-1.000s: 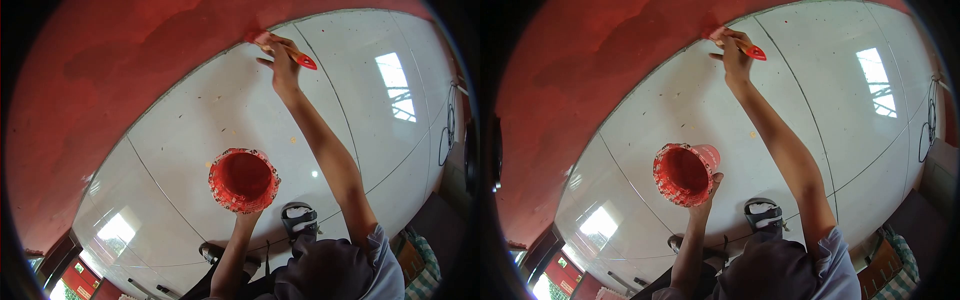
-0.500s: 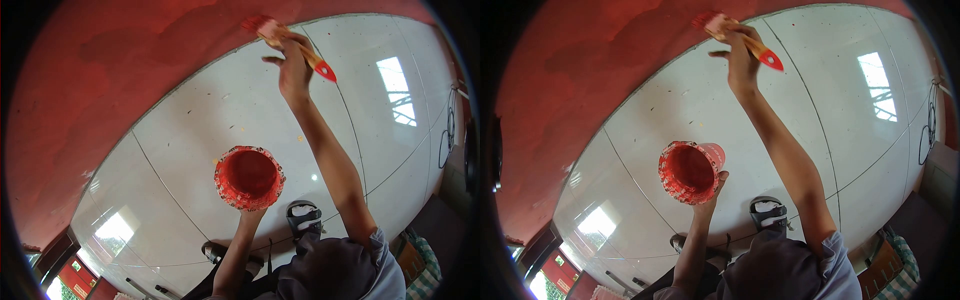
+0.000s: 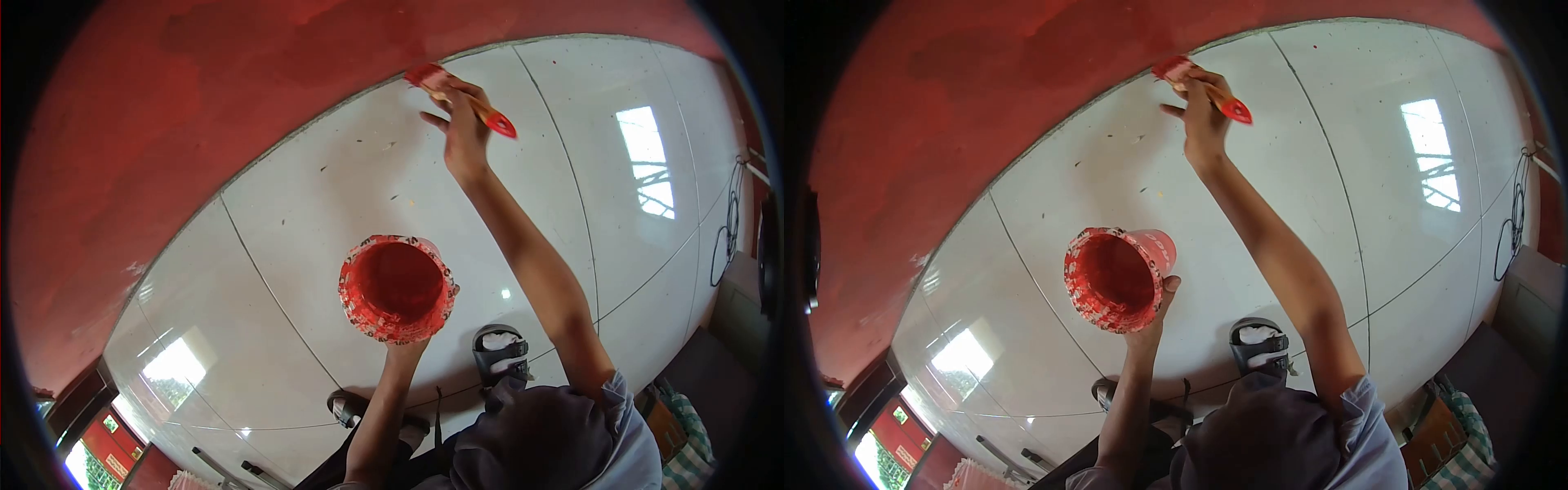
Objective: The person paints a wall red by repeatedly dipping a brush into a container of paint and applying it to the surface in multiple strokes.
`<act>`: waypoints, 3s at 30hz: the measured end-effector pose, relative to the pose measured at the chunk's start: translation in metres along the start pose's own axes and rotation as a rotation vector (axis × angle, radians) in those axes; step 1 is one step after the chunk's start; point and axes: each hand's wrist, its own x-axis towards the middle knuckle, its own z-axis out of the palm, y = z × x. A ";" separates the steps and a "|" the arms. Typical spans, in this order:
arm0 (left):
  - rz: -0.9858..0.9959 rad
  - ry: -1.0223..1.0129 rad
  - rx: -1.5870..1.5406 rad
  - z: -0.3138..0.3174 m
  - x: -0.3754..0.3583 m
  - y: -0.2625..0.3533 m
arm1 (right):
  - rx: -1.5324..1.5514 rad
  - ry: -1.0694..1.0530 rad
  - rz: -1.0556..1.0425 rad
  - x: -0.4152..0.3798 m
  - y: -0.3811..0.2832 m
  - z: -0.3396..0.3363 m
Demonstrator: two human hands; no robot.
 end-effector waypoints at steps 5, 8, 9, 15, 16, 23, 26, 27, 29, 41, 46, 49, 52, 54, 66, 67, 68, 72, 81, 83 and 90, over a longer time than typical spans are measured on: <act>-0.122 0.000 -0.187 -0.006 -0.006 -0.007 | 0.120 -0.040 -0.071 0.005 -0.022 0.025; -0.055 0.032 -0.237 -0.007 -0.003 -0.004 | 0.062 0.018 -0.050 -0.012 -0.026 0.010; -0.044 0.028 -0.227 -0.007 -0.002 -0.004 | 0.023 0.030 -0.018 -0.009 -0.016 0.006; -0.050 0.017 -0.142 -0.012 0.002 -0.004 | 0.145 0.006 -0.062 0.010 -0.017 0.027; -0.055 0.027 -0.156 -0.011 0.003 -0.006 | 0.121 0.028 -0.070 0.003 -0.021 0.019; -0.085 0.065 -0.167 -0.009 0.000 -0.015 | -0.011 0.003 -0.034 0.029 -0.009 0.007; -0.092 0.069 -0.162 -0.009 -0.001 -0.016 | 0.126 0.061 -0.091 0.029 -0.029 0.011; -0.094 0.073 -0.160 -0.009 0.000 -0.016 | 0.128 0.077 -0.096 0.020 -0.037 0.005; -0.095 0.078 -0.155 -0.008 -0.001 -0.016 | 0.038 0.109 -0.063 0.021 -0.029 -0.008; -0.111 0.089 -0.121 -0.002 0.004 -0.018 | -0.009 0.095 -0.023 0.030 -0.021 -0.016; -0.144 0.114 -0.126 0.001 0.011 -0.017 | 0.091 -0.013 -0.159 0.035 -0.048 0.007; -0.209 0.194 -0.147 0.002 0.015 -0.016 | 0.023 0.046 -0.191 0.027 -0.058 -0.017; -0.286 0.284 -0.183 0.006 0.016 -0.015 | -0.078 0.138 -0.091 0.045 -0.033 -0.034; -0.233 0.220 -0.131 0.008 0.018 -0.010 | -0.077 0.103 -0.083 0.057 -0.023 -0.021; -0.078 0.125 -0.161 0.023 0.044 0.019 | -0.028 0.041 -0.083 0.070 -0.029 -0.025; -0.156 0.172 -0.137 0.023 0.040 0.005 | 0.012 0.061 -0.092 0.065 -0.043 -0.023; -0.232 0.220 -0.111 0.021 0.035 -0.006 | 0.055 0.080 -0.102 0.060 -0.055 -0.023; -0.031 0.173 -0.130 0.037 0.056 0.029 | -0.062 0.169 -0.136 0.068 -0.046 -0.058; 0.089 0.163 0.146 0.025 0.041 0.012 | 0.030 0.195 -0.282 0.064 -0.079 -0.055; 0.188 0.104 0.371 0.018 0.033 0.000 | -0.001 0.192 -0.213 0.084 -0.064 -0.054; 0.194 0.065 0.369 0.009 0.009 -0.035 | 0.106 0.205 -0.293 0.079 -0.096 -0.056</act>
